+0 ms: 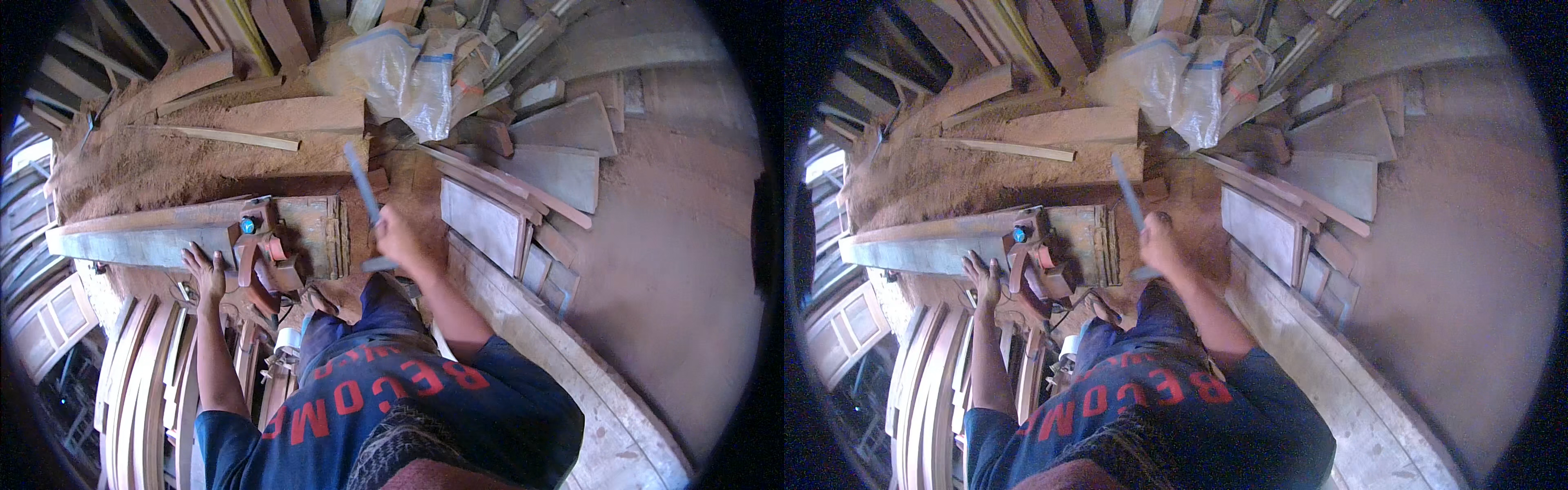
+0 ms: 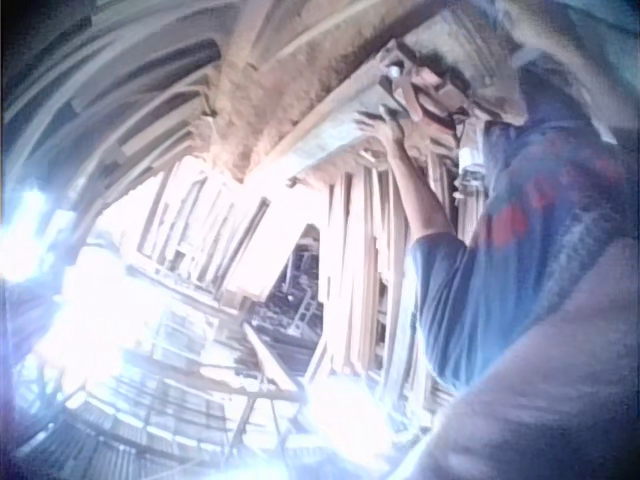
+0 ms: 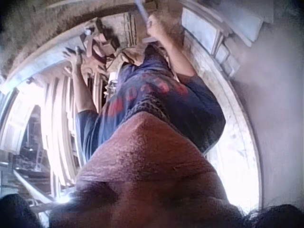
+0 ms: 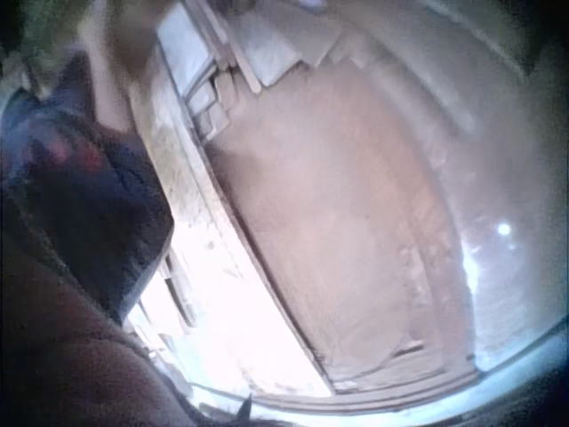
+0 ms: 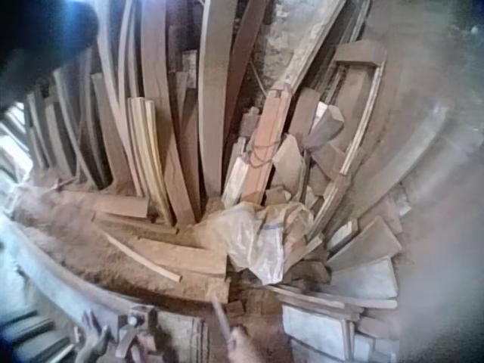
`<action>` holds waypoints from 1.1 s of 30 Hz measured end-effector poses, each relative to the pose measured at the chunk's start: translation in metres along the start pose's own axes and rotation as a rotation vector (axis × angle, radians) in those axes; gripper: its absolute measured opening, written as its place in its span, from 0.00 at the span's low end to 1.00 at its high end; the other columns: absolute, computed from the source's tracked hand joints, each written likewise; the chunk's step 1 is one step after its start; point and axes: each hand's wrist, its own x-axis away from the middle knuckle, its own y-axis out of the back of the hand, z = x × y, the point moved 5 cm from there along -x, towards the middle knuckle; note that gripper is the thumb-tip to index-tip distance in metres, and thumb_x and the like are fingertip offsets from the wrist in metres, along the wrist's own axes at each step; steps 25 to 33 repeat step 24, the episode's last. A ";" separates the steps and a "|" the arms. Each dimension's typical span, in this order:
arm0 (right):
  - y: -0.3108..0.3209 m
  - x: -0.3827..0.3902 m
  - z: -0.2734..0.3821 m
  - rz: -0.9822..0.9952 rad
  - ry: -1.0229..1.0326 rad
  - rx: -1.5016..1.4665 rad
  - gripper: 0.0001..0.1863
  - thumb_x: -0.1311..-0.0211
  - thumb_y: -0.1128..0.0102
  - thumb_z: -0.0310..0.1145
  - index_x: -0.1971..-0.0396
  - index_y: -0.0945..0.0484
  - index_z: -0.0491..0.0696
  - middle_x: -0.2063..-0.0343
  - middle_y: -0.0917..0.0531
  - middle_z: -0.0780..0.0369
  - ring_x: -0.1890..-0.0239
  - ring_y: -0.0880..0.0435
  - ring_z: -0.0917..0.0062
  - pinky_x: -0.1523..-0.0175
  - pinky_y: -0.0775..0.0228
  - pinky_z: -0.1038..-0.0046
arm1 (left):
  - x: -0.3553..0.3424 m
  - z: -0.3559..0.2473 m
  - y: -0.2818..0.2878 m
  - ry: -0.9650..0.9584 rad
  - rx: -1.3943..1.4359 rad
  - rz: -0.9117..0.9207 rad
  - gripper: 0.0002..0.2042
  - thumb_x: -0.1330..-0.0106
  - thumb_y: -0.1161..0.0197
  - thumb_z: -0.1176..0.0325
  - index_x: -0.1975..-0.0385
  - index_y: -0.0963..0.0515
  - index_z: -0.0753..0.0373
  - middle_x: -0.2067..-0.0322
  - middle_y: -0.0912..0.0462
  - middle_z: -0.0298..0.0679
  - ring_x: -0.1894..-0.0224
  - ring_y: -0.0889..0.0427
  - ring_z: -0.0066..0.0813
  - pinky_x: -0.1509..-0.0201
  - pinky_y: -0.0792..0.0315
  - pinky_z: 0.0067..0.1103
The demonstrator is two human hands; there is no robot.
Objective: The person uses a chisel and a small axe to shape and smooth a long wooden plank. They repeatedly chip away at the wood's surface, flip the plank to work on different sides, and inspect the progress by running their hand along the surface.
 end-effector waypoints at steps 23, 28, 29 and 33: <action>-0.071 -0.100 -0.177 0.009 -0.348 -0.075 0.16 0.40 0.37 0.22 0.51 0.18 0.45 0.59 0.12 0.60 0.54 0.14 0.70 0.46 0.23 0.69 | 0.017 -0.010 0.006 -0.077 -0.045 -0.035 0.43 0.19 0.52 0.45 0.18 0.66 0.62 0.19 0.75 0.63 0.18 0.75 0.66 0.17 0.72 0.52; -0.102 -0.087 -0.175 0.185 -0.391 -0.263 0.20 0.40 0.34 0.23 0.47 0.18 0.48 0.55 0.12 0.60 0.51 0.14 0.71 0.45 0.24 0.70 | 0.017 -0.013 0.009 -0.072 -0.055 -0.019 0.43 0.19 0.52 0.45 0.18 0.66 0.62 0.20 0.75 0.64 0.18 0.75 0.66 0.17 0.72 0.52; -0.102 -0.087 -0.175 0.185 -0.391 -0.263 0.20 0.40 0.34 0.23 0.47 0.18 0.48 0.55 0.12 0.60 0.51 0.14 0.71 0.45 0.24 0.70 | 0.017 -0.013 0.009 -0.072 -0.055 -0.019 0.43 0.19 0.52 0.45 0.18 0.66 0.62 0.20 0.75 0.64 0.18 0.75 0.66 0.17 0.72 0.52; -0.102 -0.087 -0.175 0.185 -0.391 -0.263 0.20 0.40 0.34 0.23 0.47 0.18 0.48 0.55 0.12 0.60 0.51 0.14 0.71 0.45 0.24 0.70 | 0.017 -0.013 0.009 -0.072 -0.055 -0.019 0.43 0.19 0.52 0.45 0.18 0.66 0.62 0.20 0.75 0.64 0.18 0.75 0.66 0.17 0.72 0.52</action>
